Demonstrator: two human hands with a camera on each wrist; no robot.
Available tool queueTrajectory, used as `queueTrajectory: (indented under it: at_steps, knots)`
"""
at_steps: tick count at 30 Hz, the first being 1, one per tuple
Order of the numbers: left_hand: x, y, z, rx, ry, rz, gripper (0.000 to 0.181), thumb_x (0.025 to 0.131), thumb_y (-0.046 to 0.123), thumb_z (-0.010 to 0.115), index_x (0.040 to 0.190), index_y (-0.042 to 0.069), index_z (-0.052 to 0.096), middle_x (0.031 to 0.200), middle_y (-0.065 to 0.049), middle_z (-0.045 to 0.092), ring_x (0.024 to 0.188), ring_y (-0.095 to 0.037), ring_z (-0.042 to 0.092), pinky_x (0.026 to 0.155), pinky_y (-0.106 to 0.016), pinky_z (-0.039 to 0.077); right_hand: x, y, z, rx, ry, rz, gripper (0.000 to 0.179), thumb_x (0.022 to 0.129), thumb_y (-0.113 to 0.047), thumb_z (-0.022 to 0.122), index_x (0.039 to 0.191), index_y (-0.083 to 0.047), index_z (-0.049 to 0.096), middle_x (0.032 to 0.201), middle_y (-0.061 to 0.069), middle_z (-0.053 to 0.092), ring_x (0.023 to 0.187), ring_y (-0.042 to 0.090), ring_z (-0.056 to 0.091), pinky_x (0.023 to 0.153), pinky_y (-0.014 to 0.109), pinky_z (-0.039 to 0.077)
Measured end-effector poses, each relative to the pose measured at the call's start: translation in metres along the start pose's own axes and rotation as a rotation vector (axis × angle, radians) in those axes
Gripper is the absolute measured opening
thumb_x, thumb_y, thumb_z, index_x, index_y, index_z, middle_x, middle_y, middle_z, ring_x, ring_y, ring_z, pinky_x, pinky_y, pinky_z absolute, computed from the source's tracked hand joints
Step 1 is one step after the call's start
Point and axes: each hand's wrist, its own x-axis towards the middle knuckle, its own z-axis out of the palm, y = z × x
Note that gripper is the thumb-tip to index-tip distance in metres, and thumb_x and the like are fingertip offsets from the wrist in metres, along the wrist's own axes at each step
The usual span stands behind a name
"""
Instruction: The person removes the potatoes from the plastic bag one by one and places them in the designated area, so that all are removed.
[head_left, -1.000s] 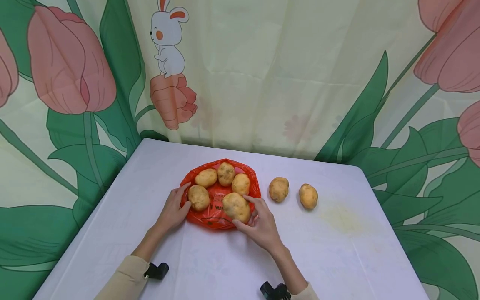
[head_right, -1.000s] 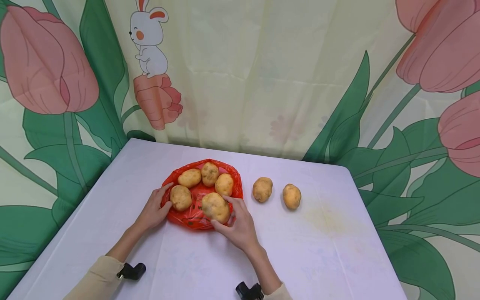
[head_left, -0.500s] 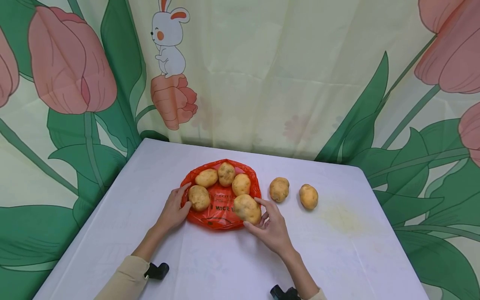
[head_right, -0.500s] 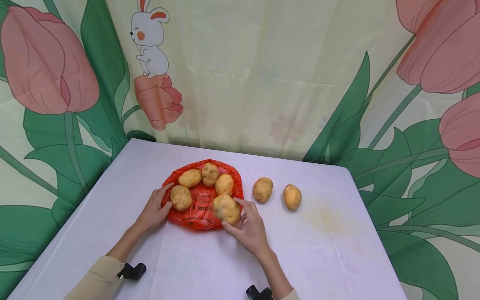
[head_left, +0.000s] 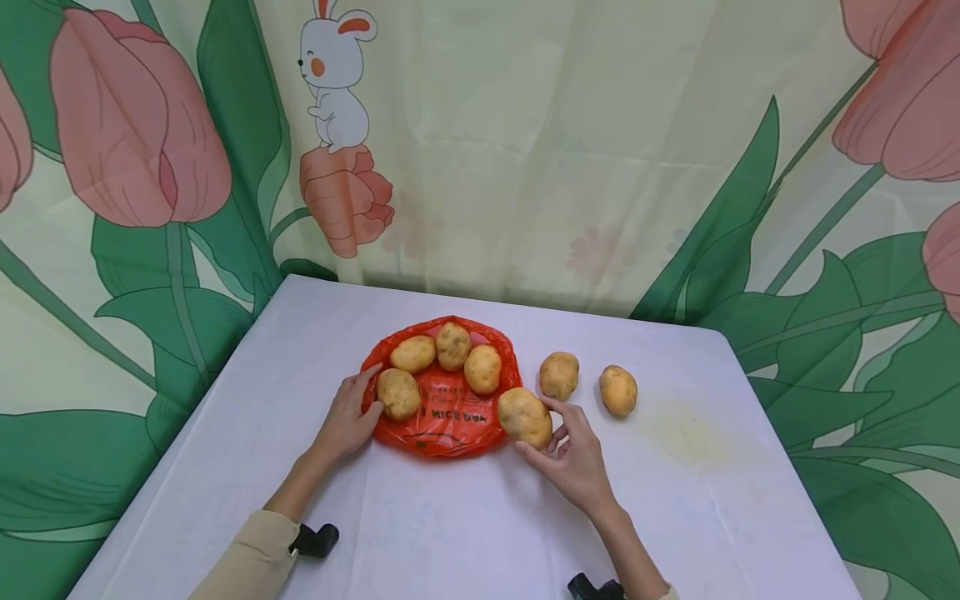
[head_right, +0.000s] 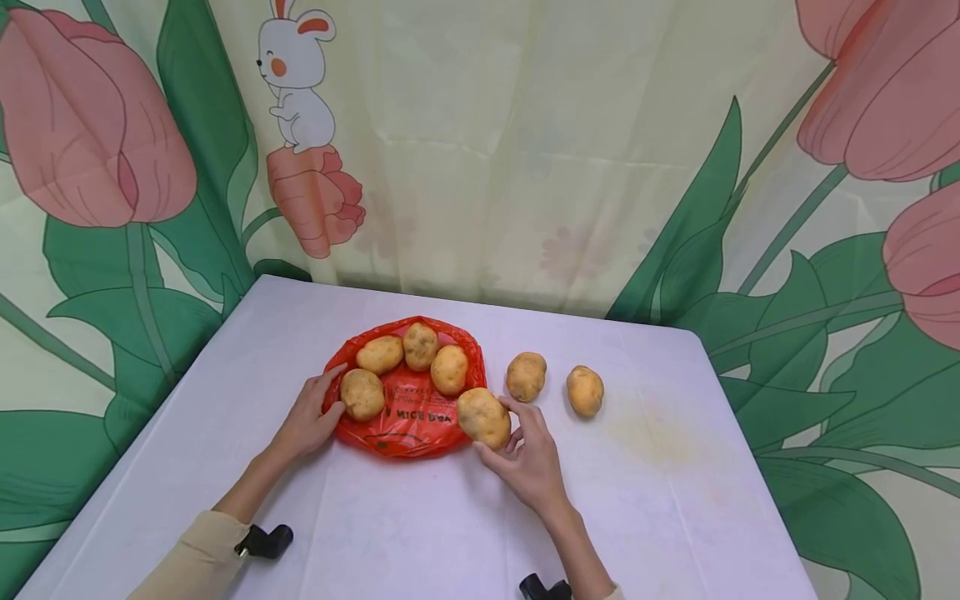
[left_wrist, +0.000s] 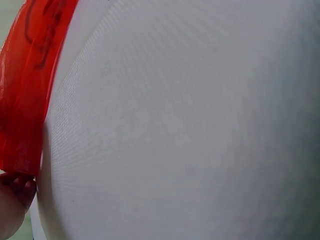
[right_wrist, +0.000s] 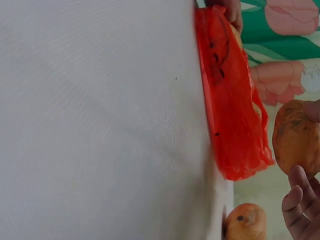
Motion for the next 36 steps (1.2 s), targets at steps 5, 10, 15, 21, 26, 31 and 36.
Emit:
queueTrajectory:
  at_steps: [5,10,15,21,26,31,36]
  knots:
    - [0.000,-0.001,0.000,0.002,-0.001,0.000,0.064,0.095,0.010,0.052,0.157,0.008,0.036,0.143,-0.033,0.040,0.133,-0.047,0.042,0.111,-0.067,0.034,-0.004,0.008,-0.006,-0.015,0.024,0.002,0.075,0.074,-0.018,0.093,0.139,-0.012,0.057,0.119,0.003,0.059,0.071,0.017,0.057,0.056,0.026,0.051]
    - [-0.001,-0.001,0.000,-0.004,-0.003,-0.004,0.064,0.094,0.010,0.052,0.157,0.008,0.036,0.144,-0.033,0.040,0.133,-0.047,0.042,0.111,-0.067,0.033,-0.008,0.016,-0.013,-0.035,0.046,0.009,0.073,0.074,-0.015,0.092,0.138,-0.011,0.057,0.118,0.004,0.060,0.070,0.016,0.055,0.055,0.025,0.049]
    - [-0.001,0.000,0.000,0.002,-0.003,-0.001,0.064,0.094,0.010,0.052,0.156,0.008,0.036,0.142,-0.034,0.040,0.132,-0.047,0.042,0.110,-0.067,0.035,-0.012,0.024,-0.020,-0.033,0.075,0.048,0.072,0.072,-0.014,0.093,0.136,-0.015,0.059,0.122,0.001,0.060,0.070,0.015,0.056,0.055,0.027,0.050]
    - [0.000,0.000,0.000,0.004,-0.001,-0.002,0.064,0.095,0.010,0.052,0.156,0.008,0.037,0.142,-0.033,0.040,0.132,-0.047,0.042,0.110,-0.067,0.034,-0.015,0.033,-0.030,-0.027,0.115,0.083,0.071,0.073,-0.014,0.092,0.137,-0.011,0.059,0.132,0.005,0.060,0.070,0.016,0.054,0.054,0.022,0.048]
    - [0.001,0.000,0.000,0.004,0.002,-0.002,0.064,0.095,0.009,0.054,0.157,0.009,0.036,0.143,-0.033,0.041,0.132,-0.047,0.043,0.110,-0.066,0.035,-0.015,0.040,-0.039,0.005,0.153,0.114,0.072,0.074,-0.011,0.091,0.138,-0.011,0.059,0.134,0.007,0.059,0.069,0.019,0.055,0.054,0.015,0.048]
    - [0.001,-0.001,0.000,0.004,-0.002,-0.003,0.064,0.095,0.008,0.053,0.157,0.009,0.036,0.144,-0.033,0.040,0.133,-0.047,0.042,0.110,-0.067,0.034,-0.013,0.033,-0.047,0.039,0.224,0.144,0.072,0.073,-0.003,0.090,0.138,-0.005,0.058,0.128,0.010,0.059,0.066,0.016,0.055,0.052,0.013,0.046]
    - [0.001,0.000,0.000,0.004,-0.001,0.003,0.064,0.094,0.008,0.054,0.157,0.008,0.037,0.143,-0.033,0.041,0.132,-0.046,0.042,0.110,-0.066,0.035,-0.008,0.005,-0.059,0.072,0.262,0.200,0.070,0.074,0.005,0.086,0.137,0.007,0.055,0.128,0.018,0.058,0.066,0.010,0.054,0.054,0.012,0.046]
